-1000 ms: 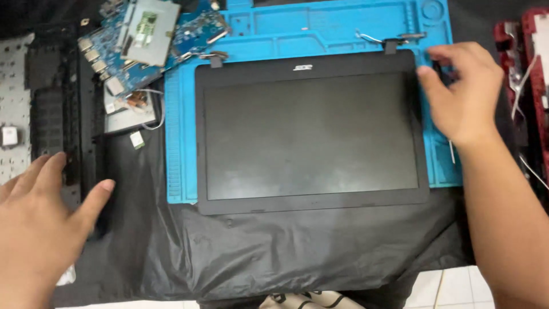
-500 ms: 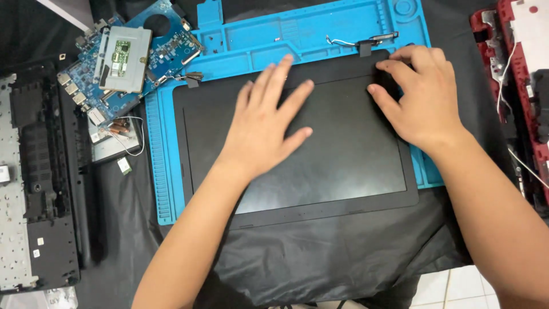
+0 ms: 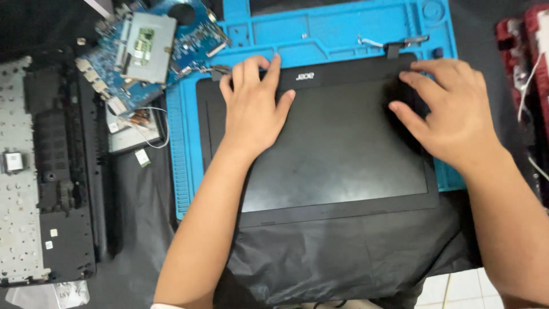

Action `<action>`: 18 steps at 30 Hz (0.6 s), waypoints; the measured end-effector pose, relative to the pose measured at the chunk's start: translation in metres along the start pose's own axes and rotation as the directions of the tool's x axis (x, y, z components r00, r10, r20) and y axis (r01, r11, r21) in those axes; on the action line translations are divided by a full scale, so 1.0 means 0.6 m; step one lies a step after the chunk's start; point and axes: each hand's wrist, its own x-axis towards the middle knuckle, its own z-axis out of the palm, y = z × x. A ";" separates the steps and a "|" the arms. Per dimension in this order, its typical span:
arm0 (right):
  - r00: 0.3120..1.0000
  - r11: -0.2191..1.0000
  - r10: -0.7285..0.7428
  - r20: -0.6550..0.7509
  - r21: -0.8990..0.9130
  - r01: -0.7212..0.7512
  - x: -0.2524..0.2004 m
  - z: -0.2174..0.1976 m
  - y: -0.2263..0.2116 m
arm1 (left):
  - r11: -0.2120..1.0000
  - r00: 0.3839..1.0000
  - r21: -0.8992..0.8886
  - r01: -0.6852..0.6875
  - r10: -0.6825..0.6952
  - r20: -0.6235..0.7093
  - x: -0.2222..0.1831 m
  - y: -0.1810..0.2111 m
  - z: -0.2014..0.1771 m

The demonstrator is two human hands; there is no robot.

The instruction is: The person works on a disassembled laptop on a blue repair mat. They use a screwdriver to unscrew and pry components from the chassis, lift out the motherboard and set it aside, remove small parts and cables from the frame, then position the laptop lid and press it into place on the mat.

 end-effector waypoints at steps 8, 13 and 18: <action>1.000 0.998 -0.029 -0.005 0.050 0.029 0.025 -0.054 -0.027 | 0.999 0.997 -0.023 0.049 -0.050 -0.062 -0.009 -0.002 0.011; 0.960 0.978 -0.207 0.187 0.060 0.199 0.029 -0.062 -0.113 | 0.998 0.997 -0.053 0.014 -0.018 -0.077 -0.013 0.004 0.005; 0.937 0.926 -0.194 0.291 0.368 0.077 -0.054 -0.052 -0.238 | 1.000 0.998 -0.005 0.010 -0.010 -0.058 -0.016 0.006 0.011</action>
